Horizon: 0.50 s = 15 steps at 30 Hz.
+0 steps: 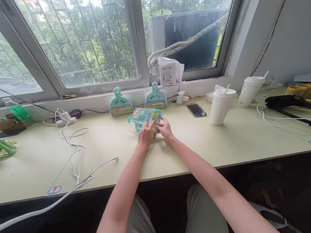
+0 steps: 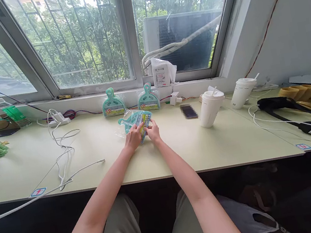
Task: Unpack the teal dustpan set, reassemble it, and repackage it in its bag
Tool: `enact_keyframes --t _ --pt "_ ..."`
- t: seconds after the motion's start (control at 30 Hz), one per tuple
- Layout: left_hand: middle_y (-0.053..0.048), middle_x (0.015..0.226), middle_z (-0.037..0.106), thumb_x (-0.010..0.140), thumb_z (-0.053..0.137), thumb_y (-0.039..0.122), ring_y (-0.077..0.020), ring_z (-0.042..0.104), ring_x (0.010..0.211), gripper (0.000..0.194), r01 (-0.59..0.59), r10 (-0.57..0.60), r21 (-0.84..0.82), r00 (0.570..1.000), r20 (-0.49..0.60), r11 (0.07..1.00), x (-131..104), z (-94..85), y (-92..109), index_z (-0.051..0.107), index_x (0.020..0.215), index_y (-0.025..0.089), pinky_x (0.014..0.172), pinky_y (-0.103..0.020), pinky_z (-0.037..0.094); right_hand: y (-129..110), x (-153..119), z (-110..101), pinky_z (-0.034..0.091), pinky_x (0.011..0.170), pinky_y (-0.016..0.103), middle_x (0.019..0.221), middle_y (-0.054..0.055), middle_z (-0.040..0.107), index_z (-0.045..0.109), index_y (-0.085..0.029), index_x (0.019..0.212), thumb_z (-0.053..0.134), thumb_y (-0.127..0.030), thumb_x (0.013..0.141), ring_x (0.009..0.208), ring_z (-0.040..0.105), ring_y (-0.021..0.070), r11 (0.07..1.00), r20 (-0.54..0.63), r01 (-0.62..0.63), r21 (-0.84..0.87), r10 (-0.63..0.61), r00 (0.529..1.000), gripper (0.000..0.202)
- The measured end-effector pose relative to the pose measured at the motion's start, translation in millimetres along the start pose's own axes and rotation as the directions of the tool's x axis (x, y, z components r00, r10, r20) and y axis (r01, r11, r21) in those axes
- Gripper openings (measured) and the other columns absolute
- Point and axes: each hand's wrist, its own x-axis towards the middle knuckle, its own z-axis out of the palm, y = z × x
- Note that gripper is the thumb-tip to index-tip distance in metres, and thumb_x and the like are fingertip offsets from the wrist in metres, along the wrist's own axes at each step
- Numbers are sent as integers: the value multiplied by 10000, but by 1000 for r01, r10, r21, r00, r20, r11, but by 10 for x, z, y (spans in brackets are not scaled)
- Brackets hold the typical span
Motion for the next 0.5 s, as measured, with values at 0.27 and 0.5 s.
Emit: enact_keyframes --t 0.27,0.5 --pt "-103 1069 520 914 386 163 -227 579 955 438 1 0 20 999 -50 1000 -42 -124 -6 499 1321 278 653 -271 488 -83 -39 43 618 706 392 854 38 729 430 -182 1308 720 -196 694 749 702 178 992 -67 2 124 6 998 680" --pt "-90 1111 531 900 392 141 -205 599 935 445 -74 68 -132 996 -52 988 -55 -124 108 466 1311 293 701 -295 497 -75 -34 36 604 794 393 937 70 716 392 -174 1330 696 -239 726 866 701 193 986 -150 61 155 -38 988 679"
